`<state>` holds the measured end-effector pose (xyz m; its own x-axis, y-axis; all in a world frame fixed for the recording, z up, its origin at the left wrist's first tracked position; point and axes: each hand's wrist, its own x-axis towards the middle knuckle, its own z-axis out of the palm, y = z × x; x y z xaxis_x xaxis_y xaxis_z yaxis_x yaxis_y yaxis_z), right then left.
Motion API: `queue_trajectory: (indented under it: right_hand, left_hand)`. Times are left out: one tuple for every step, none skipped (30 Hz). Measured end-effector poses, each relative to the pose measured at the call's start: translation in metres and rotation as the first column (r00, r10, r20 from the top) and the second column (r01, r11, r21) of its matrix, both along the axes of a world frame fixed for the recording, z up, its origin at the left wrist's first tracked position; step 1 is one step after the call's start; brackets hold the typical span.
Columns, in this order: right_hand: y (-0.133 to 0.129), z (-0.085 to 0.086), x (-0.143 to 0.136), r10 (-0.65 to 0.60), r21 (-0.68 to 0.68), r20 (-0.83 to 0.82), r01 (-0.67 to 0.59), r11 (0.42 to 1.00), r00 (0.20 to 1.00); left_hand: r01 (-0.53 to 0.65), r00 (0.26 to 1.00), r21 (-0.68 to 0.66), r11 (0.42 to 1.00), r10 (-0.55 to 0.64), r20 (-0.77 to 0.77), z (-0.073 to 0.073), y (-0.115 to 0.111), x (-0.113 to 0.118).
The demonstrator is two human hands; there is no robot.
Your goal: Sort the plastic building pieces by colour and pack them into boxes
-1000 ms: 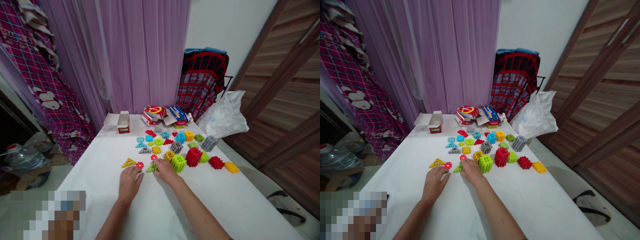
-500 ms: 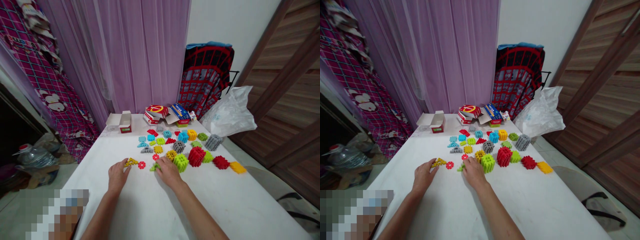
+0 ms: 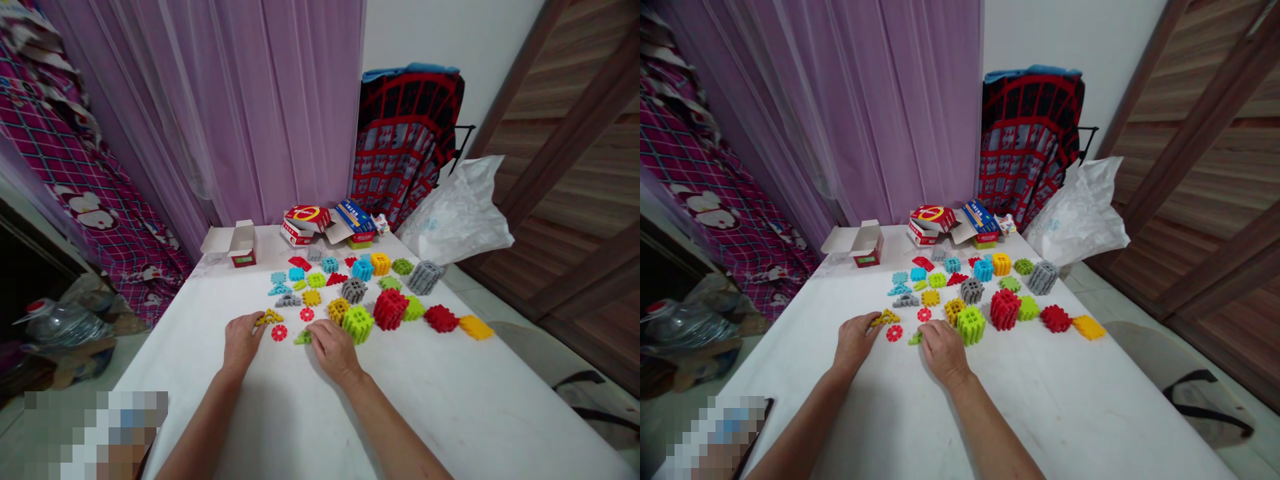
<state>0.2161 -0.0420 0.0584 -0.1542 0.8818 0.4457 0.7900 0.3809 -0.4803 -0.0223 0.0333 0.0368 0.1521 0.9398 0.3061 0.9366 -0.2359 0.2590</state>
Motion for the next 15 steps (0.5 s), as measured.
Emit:
queue_trajectory:
  right_hand:
    - [0.0,-0.001,0.001,-0.009,0.001,-0.002,0.009,1.0,1.0]
    - [0.0,-0.002,0.002,-0.019,-0.002,-0.002,0.019,1.0,1.0]
    - [0.0,-0.003,0.003,-0.032,-0.007,0.001,0.032,0.999,1.0]
    - [-0.001,-0.004,0.004,-0.043,-0.011,0.004,0.043,0.999,0.999]
    - [-0.001,-0.004,0.004,-0.051,-0.01,0.009,0.051,0.999,0.999]
    - [-0.001,-0.005,0.004,-0.055,-0.007,0.016,0.055,0.998,0.998]
    - [-0.002,-0.005,0.004,-0.056,-0.004,0.026,0.056,0.998,0.998]
    - [-0.003,-0.006,0.003,-0.055,-0.001,0.039,0.055,0.998,0.998]
    - [-0.004,-0.006,0.002,-0.058,-0.002,0.057,0.058,0.998,0.997]
    - [-0.005,-0.007,0.0,-0.061,-0.009,0.078,0.062,0.998,0.995]
    - [-0.007,-0.007,-0.001,-0.064,-0.022,0.1,0.067,0.998,0.993]
    - [-0.009,-0.007,-0.003,-0.065,-0.04,0.119,0.071,0.997,0.991]
    - [-0.011,-0.007,-0.005,-0.066,-0.061,0.135,0.074,0.995,0.989]
    - [-0.013,-0.007,-0.006,-0.063,-0.085,0.148,0.077,0.993,0.987]
    - [-0.015,-0.007,-0.008,-0.061,-0.111,0.16,0.079,0.991,0.985]
  left_hand:
    - [0.002,1.0,0.0,1.0,-0.002,0.005,-0.001,0.002,0.005]
    - [0.004,1.0,0.001,1.0,-0.004,0.011,-0.002,0.003,0.009]
    - [0.005,1.0,0.004,1.0,-0.005,0.017,-0.003,0.005,0.013]
    - [0.007,1.0,0.008,1.0,-0.007,0.023,-0.004,0.006,0.016]
    - [0.009,1.0,0.013,1.0,-0.01,0.029,-0.005,0.007,0.018]
    - [0.012,0.999,0.019,1.0,-0.012,0.037,-0.006,0.008,0.02]
    - [0.014,0.999,0.027,1.0,-0.015,0.045,-0.007,0.008,0.02]
    - [0.015,0.998,0.037,0.999,-0.017,0.054,-0.008,0.007,0.02]
    - [0.016,0.998,0.051,0.999,-0.02,0.064,-0.008,0.006,0.019]
    - [0.018,0.997,0.069,0.997,-0.023,0.074,-0.007,0.003,0.017]
    - [0.021,0.996,0.09,0.996,-0.029,0.083,-0.006,-0.002,0.016]
    - [0.029,0.995,0.112,0.993,-0.039,0.089,-0.004,-0.008,0.015]
    - [0.042,0.994,0.134,0.99,-0.055,0.091,-0.003,-0.015,0.015]
    - [0.066,0.993,0.149,0.987,-0.08,0.088,-0.001,-0.023,0.017]
    - [0.098,0.99,0.16,0.982,-0.112,0.082,0.0,-0.031,0.02]
